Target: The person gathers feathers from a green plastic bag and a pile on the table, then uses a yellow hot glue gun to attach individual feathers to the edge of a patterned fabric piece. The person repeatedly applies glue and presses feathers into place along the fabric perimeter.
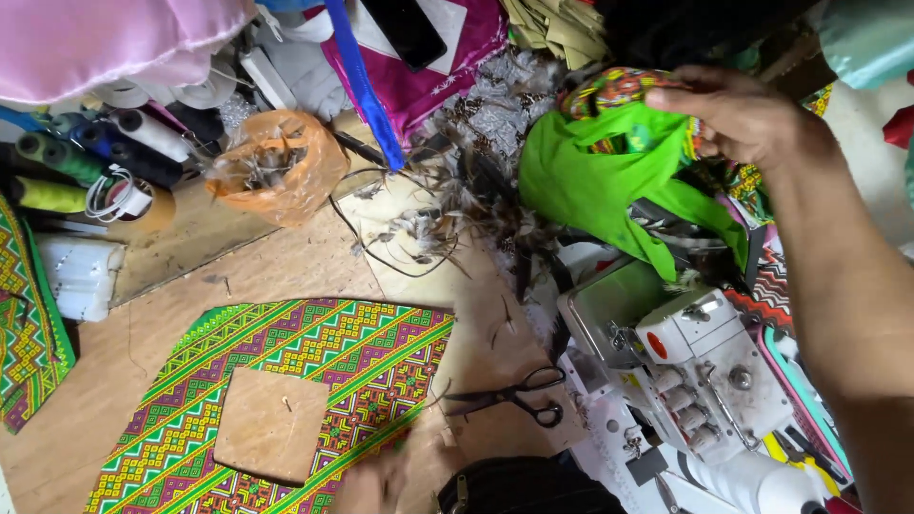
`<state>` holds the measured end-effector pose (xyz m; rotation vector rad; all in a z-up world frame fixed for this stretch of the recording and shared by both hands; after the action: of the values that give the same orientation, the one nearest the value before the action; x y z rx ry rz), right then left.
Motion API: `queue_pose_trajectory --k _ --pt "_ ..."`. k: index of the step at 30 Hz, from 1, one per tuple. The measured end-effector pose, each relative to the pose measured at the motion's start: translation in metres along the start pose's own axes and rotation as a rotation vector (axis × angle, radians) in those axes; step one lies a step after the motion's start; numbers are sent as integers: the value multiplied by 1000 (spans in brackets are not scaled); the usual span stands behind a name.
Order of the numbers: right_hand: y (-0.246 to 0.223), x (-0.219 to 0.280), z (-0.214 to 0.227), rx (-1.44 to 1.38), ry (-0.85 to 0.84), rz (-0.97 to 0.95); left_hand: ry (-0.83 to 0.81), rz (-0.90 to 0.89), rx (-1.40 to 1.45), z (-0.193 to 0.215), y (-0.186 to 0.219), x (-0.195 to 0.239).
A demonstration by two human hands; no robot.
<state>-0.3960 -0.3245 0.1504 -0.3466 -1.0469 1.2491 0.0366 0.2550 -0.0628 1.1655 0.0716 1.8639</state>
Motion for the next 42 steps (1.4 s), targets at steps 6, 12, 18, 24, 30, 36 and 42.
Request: queue_pose_trajectory --k 6,12,18,24,30,36,42 --pt "-29 11 -45 -227 -53 104 265 -498 315 95 324 -92" --pt "-5 34 -53 -288 -110 364 261 -524 604 35 475 -229" --pt "84 -14 70 923 455 161 124 -390 751 85 430 -214" --pt "208 -92 90 1418 496 98 -7 -561 984 149 409 -174" --pt "175 -82 113 914 -33 -130 -6 -690 597 159 418 -152" --pt "9 31 20 1002 -44 -58 18 -544 447 149 433 -166" --pt "26 19 -60 433 -272 286 -12 -611 410 132 415 -178"
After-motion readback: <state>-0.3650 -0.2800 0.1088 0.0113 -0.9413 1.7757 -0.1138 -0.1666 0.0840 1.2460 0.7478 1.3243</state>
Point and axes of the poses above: each hand's wrist, its own x-axis away from the middle knuckle, its own z-axis out of the back of the hand, y = z × x, the point moved 4 cm from there along -x, towards the middle knuckle, and after that the axes turned 7 degrees about z, right-handed, at the moved point
